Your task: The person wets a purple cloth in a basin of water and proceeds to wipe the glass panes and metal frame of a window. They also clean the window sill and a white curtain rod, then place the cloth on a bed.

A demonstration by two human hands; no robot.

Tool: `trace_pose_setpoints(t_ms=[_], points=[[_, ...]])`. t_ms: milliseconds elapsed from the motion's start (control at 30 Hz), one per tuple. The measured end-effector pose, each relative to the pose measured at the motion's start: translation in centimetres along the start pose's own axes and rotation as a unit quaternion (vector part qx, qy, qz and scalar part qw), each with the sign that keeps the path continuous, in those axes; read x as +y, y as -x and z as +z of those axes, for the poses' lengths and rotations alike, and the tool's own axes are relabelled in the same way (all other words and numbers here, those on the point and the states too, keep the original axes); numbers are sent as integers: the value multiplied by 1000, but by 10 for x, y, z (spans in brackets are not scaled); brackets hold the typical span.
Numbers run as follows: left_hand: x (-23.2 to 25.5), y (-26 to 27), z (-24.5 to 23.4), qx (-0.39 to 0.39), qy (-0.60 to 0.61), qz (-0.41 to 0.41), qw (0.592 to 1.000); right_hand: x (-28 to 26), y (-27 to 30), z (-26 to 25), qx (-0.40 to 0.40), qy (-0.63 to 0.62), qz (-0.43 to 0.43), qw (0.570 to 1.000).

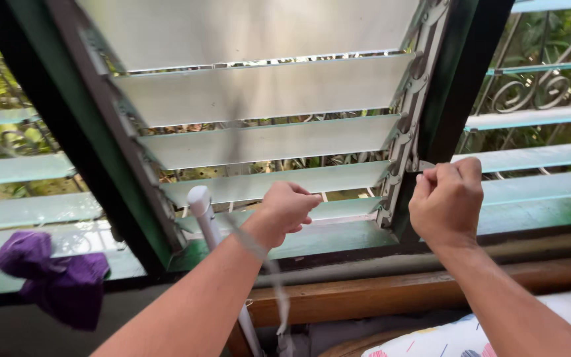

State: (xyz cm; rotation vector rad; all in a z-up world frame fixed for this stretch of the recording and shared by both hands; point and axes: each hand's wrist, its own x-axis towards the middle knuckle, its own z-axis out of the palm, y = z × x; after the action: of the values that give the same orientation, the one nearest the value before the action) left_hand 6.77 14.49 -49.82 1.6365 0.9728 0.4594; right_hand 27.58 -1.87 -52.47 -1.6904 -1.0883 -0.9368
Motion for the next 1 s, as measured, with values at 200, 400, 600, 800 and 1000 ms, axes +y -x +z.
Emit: trace_pose_setpoints(t_ms=[200, 400, 600, 800, 1000], points=[[-27, -7, 10, -4, 26, -24, 999, 2, 35, 7, -32, -24, 79, 996], [-59, 38, 10, -138, -12, -72, 988, 5, 64, 26, -53, -2, 66, 996], [-119, 83, -18, -210, 17, -214, 954, -10, 56, 10, -118, -112, 178, 971], [-183, 106, -124, -57, 134, -348, 926, -70, 88, 3, -191, 8, 33, 981], [-201, 88, -220, 274, 91, -271, 918, -128, 92, 47, -193, -174, -54, 964]])
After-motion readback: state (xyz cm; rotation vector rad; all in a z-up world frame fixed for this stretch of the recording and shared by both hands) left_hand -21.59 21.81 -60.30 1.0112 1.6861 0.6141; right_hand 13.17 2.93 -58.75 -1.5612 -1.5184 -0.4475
